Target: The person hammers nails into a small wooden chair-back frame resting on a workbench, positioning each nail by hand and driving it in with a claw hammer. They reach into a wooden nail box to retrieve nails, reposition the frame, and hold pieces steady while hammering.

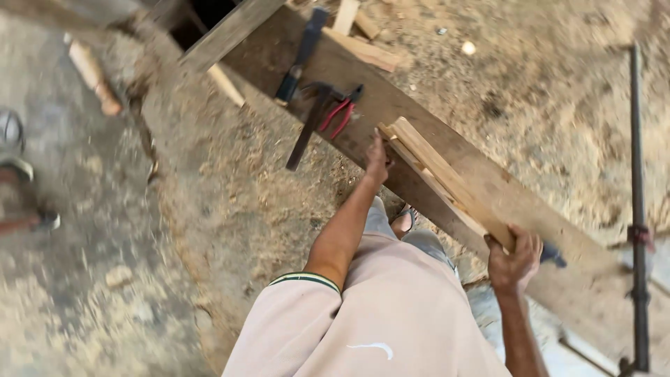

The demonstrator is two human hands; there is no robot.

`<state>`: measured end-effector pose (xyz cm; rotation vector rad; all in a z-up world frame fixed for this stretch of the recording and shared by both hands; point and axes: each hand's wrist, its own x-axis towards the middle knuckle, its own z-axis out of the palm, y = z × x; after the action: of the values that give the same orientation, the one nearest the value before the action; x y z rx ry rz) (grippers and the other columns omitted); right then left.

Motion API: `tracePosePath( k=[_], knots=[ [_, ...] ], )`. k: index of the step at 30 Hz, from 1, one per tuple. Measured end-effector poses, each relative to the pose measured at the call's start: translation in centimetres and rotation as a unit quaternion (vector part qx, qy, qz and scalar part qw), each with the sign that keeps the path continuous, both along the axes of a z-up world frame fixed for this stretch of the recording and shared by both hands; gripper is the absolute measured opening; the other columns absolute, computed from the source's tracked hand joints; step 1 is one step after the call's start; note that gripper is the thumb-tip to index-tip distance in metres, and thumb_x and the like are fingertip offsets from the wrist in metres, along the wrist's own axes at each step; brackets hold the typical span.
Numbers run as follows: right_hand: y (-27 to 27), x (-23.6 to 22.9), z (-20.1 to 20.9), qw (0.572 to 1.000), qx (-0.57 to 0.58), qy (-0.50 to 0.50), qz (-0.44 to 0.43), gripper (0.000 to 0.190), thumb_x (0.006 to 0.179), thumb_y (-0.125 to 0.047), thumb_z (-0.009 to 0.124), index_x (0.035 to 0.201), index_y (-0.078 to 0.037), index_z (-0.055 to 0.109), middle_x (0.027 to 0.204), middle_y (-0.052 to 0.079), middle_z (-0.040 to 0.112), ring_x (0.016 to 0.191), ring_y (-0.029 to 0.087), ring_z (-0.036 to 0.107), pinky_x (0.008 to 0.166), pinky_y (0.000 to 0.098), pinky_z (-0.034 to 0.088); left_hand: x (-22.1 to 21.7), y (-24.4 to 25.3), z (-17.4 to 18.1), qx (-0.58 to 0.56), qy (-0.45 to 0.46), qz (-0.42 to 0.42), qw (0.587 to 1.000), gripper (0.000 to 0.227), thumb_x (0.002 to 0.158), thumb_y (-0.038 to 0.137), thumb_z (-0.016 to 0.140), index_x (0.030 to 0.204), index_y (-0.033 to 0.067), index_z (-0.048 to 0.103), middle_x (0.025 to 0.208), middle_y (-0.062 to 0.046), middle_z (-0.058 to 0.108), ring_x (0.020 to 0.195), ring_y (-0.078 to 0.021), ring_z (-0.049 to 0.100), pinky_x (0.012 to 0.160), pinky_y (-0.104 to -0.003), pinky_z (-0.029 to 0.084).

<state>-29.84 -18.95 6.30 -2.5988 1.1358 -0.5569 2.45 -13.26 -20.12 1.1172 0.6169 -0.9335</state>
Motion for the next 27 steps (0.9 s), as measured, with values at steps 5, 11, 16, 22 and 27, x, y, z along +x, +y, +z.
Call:
tracePosePath(
  k=[5, 11, 16, 22, 27],
  knots=[
    [-0.4, -0.6, 1.7, 0.999, 0.044, 0.005, 0.028, 0.047, 0.084, -0.018, 0.087, 0.124, -0.006, 0.065, 0.109, 0.016, 0.066, 0.107, 0.038, 0.062, 0.098, 0.0488, 0.051, -3.9, 7.4, -2.4, 0.036, -0.203, -0.031, 0.978, 0.032, 0.111, 0.042, 0.050, 0.107, 0.0101, 0.056, 0.080, 0.005, 0.047, 0.068, -0.0085, 0.044, 0.057, -0.029, 0.038],
    [-1.9, 2.2, 5.8, 0.975, 0.062, 0.182, 0.109, 0.054, 0.085, -0.028, 0.082, 0.130, -0.004, 0.065, 0.114, 0.021, 0.068, 0.100, 0.042, 0.064, 0.088, 0.0525, 0.051, -4.4, 18.8, 1.9, 0.058, -0.076, -0.016, 0.995, 0.017, 0.097, 0.021, 0.064, 0.103, 0.0073, 0.070, 0.079, -0.001, 0.068, 0.061, -0.0102, 0.061, 0.055, -0.026, 0.051],
    [-1.3, 8.0, 6.3, 0.974, 0.090, 0.172, 0.116, 0.055, 0.089, -0.028, 0.078, 0.135, -0.002, 0.062, 0.116, 0.023, 0.066, 0.100, 0.042, 0.066, 0.084, 0.0521, 0.053, -2.1, 22.9, 2.2, 0.140, -0.124, 0.006, 0.982, 0.018, 0.088, 0.017, 0.075, 0.104, 0.0081, 0.079, 0.081, -0.001, 0.073, 0.064, -0.0068, 0.064, 0.056, -0.022, 0.052],
    [0.9, 17.5, 4.0, 0.973, 0.107, 0.169, 0.116, 0.057, 0.088, -0.031, 0.079, 0.135, -0.004, 0.061, 0.117, 0.021, 0.067, 0.100, 0.039, 0.068, 0.083, 0.0480, 0.054, 5.2, 21.6, 0.4, 0.150, -0.246, -0.110, 0.951, 0.022, 0.091, 0.013, 0.076, 0.097, -0.0074, 0.080, 0.074, -0.007, 0.069, 0.061, -0.0094, 0.057, 0.053, -0.026, 0.043],
    [2.5, 23.3, 1.9, 0.965, 0.115, 0.231, 0.037, 0.068, 0.081, -0.035, 0.085, 0.139, -0.007, 0.065, 0.125, 0.022, 0.068, 0.110, 0.039, 0.067, 0.090, 0.0469, 0.055, 14.2, 21.0, 3.2, 0.074, -0.266, -0.199, 0.940, 0.035, 0.085, 0.012, 0.078, 0.117, -0.0013, 0.071, 0.090, -0.004, 0.076, 0.076, -0.0092, 0.069, 0.069, -0.024, 0.057]
  ],
)
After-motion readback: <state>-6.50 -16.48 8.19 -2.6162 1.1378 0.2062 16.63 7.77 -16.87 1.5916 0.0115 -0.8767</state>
